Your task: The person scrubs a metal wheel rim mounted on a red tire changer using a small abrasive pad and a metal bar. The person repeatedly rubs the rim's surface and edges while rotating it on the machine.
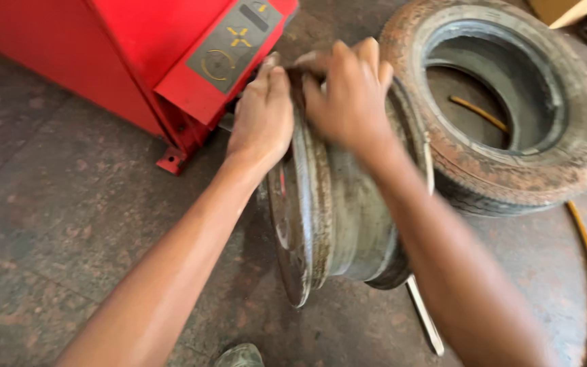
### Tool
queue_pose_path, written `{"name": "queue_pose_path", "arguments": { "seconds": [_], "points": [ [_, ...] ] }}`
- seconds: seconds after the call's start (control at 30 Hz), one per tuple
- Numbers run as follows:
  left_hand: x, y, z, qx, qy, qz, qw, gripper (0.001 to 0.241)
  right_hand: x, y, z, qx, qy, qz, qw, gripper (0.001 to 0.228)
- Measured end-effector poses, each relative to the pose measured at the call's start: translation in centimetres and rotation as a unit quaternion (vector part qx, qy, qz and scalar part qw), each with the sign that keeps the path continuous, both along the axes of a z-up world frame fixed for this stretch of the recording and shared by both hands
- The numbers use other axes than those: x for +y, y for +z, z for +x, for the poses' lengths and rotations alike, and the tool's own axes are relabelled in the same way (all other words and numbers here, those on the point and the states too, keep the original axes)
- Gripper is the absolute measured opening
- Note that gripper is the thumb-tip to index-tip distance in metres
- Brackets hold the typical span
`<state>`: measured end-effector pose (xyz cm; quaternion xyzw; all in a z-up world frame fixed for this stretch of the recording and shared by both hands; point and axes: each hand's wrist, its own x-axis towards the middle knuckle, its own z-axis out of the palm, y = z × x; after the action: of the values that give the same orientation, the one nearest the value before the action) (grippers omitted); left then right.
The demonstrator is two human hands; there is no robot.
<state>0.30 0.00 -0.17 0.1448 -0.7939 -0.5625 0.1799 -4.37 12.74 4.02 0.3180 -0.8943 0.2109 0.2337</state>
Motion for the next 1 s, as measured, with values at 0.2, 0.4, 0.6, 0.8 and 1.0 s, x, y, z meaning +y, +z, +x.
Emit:
{"name": "queue_pose_path", "arguments": {
  "seconds": [0.2,0.4,0.6,0.8,1.0],
  "points": [
    [-0.9,0.5,-1.8,0.048,-0.008,0.014,0.999,0.059,2.8,0.8,1.9,-0.014,0.065,0.008,0.998,0.021],
    [-1.1,2.2,-3.0,-0.160,-0.009,0.132,0.978,0.066,3.9,1.1,11.2,-0.044,-0.016,-0.074,0.996,0.045],
    [-2.6,1.1,-3.9,-0.023,-0.100,0.153,0.983,0.055,2.8,1.2,5.5,-0.001,0.100,0.030,0.995,0.029],
    [-2.2,-1.4,-5.4,-0.007,-0.020,0.113,0.993,0.056,6.4,-0.1,14.6,-0.012,0.064,0.192,0.979,0.064],
    [-2.3,-2.2,-6.5,-0.004,-0.006,0.127,0.992,0.051,3.8,1.2,6.6,0.085,0.065,0.265,0.958,0.046]
  ]
}}
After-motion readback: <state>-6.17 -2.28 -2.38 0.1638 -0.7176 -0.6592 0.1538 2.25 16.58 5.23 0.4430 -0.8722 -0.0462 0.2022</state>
